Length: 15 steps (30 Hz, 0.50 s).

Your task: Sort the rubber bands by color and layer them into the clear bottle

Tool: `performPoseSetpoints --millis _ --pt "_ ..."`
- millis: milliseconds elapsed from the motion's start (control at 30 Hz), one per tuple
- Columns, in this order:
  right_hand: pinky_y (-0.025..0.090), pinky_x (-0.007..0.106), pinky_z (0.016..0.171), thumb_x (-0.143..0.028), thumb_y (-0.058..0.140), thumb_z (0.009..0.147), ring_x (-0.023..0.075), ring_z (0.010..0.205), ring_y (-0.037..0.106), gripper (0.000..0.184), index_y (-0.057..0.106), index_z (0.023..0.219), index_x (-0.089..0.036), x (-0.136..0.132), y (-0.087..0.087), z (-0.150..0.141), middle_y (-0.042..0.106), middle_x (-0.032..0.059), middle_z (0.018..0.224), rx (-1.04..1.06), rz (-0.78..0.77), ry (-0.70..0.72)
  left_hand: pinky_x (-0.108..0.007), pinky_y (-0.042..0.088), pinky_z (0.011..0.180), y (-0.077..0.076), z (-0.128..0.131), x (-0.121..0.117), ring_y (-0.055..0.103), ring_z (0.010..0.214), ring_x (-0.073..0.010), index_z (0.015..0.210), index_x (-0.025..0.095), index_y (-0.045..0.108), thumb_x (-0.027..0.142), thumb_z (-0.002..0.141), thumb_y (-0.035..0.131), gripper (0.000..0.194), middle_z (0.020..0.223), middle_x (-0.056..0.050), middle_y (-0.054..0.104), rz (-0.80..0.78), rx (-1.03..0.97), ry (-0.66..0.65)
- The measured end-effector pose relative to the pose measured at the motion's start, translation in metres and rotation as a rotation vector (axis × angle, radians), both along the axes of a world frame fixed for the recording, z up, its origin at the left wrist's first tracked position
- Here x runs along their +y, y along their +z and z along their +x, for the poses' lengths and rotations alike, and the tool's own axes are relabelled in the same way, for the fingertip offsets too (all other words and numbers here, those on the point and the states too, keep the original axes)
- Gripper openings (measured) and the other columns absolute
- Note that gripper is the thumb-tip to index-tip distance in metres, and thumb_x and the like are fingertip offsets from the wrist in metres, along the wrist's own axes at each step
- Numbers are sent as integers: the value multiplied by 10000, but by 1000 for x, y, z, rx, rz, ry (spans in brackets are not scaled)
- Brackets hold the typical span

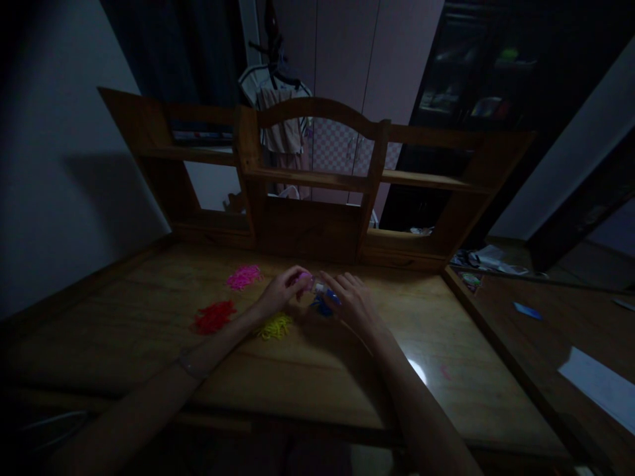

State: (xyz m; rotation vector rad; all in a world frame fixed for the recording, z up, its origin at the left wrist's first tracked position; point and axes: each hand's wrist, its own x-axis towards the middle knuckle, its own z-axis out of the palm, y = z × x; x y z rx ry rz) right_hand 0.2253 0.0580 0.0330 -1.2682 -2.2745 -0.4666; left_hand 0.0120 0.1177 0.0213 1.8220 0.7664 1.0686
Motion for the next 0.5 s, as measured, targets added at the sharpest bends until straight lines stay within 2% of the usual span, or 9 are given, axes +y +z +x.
performPoseSetpoints --millis 100,167,200,267,333,367,433,500 --pt "463 373 817 -312 565 931 238 936 555 488 477 1403 -226 0 1 -1 664 88 1037 -20 -9 15 -209 365 478 -1 -2 -1 474 496 -103 775 166 595 581 900 469 451 590 31 510 -1 66 132" --pt "464 373 822 -310 559 933 238 954 554 483 479 1402 -223 0 0 -2 661 93 1062 -14 -17 23 -214 364 480 0 -3 -2 477 495 -109 767 166 599 596 916 419 489 574 29 496 -7 78 173" --pt "465 374 826 -312 557 934 238 959 554 482 479 1402 -222 0 0 -3 659 96 1067 -4 -17 24 -216 390 502 2 -3 -2 512 539 -119 823 167 618 590 925 402 486 625 15 536 -7 56 162" --pt "471 374 819 -317 553 935 239 951 558 480 482 1400 -226 0 -1 -2 659 96 1050 20 -12 12 -230 470 608 5 -3 -5 602 738 -152 1034 182 629 550 922 451 424 874 -38 632 22 -19 79" --pt "476 371 804 -325 554 932 241 940 561 485 482 1402 -230 0 -1 -1 658 96 1027 43 -5 -9 -264 508 756 7 -1 -7 605 984 -194 1219 220 573 474 868 593 434 1159 -84 602 107 -64 -29" --pt "476 369 798 -327 556 931 242 934 561 489 480 1404 -231 0 -1 1 656 95 1020 53 -2 -20 -281 505 815 8 1 -7 583 1063 -209 1251 235 560 426 839 646 462 1234 -91 570 157 -60 -71" --pt "473 369 804 -328 565 926 243 933 559 499 475 1409 -237 0 0 3 654 92 1022 61 -1 -36 -298 490 868 7 3 -7 567 1096 -214 1221 243 588 354 816 682 431 1241 -86 566 227 -28 -106" --pt "464 376 827 -315 573 922 248 953 553 504 472 1411 -249 0 2 4 652 89 1042 50 -2 -42 -297 486 862 5 4 -5 581 1050 -204 1168 233 617 338 819 679 370 1179 -73 591 229 -11 -92"
